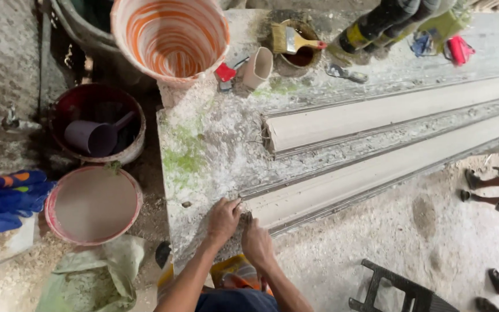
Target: The person smooths long white wooden planks on a workbench using a sanding block. They repeatedly rub the block along the length of the planks and occasionally scrape the edges with a small metal tool to remove rough spots.
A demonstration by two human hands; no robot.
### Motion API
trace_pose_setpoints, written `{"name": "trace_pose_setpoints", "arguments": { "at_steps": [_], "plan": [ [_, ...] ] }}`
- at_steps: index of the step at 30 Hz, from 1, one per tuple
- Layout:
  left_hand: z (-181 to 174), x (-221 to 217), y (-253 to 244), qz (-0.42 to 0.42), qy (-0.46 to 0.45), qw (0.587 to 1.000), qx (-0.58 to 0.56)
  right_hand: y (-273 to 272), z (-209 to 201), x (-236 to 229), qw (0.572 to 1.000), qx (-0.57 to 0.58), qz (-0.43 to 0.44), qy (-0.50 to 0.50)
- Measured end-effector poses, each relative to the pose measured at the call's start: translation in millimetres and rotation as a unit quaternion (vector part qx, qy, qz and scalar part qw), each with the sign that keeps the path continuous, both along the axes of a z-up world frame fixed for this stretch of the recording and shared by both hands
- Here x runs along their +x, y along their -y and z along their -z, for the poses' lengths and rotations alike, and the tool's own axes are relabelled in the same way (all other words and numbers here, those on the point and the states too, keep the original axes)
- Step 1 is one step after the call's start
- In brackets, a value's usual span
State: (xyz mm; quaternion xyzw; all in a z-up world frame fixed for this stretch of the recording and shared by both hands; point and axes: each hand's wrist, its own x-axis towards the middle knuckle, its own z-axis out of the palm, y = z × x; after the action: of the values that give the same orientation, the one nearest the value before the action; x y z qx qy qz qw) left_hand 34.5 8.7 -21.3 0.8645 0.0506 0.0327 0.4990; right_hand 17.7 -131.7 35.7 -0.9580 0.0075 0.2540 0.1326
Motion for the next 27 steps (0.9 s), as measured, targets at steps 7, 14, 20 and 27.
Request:
{"name": "trace_pose_setpoints", "arguments": {
  "at_steps": [7, 14, 20, 27],
  "plan": [
    [3, 9, 2, 0.058, -0.170, 0.984, 0.010, -9, 10, 62, 0.979, 0.008, 0.048, -0.196],
    [-11, 11, -2, 0.077, -0.227, 0.970, -0.046, 6, 8, 48, 0.977, -0.022, -0.008, -0.210],
    [15, -7, 8, 0.030, -0.133, 0.984, -0.112, -17, -41, 73, 0.984, 0.052, 0.046, -0.164],
    [-49, -13, -3, 0.207, -0.142, 0.961, 0.119, 62, -69, -23, 0.913, 0.222, 0.245, -0.241]
  ]
}}
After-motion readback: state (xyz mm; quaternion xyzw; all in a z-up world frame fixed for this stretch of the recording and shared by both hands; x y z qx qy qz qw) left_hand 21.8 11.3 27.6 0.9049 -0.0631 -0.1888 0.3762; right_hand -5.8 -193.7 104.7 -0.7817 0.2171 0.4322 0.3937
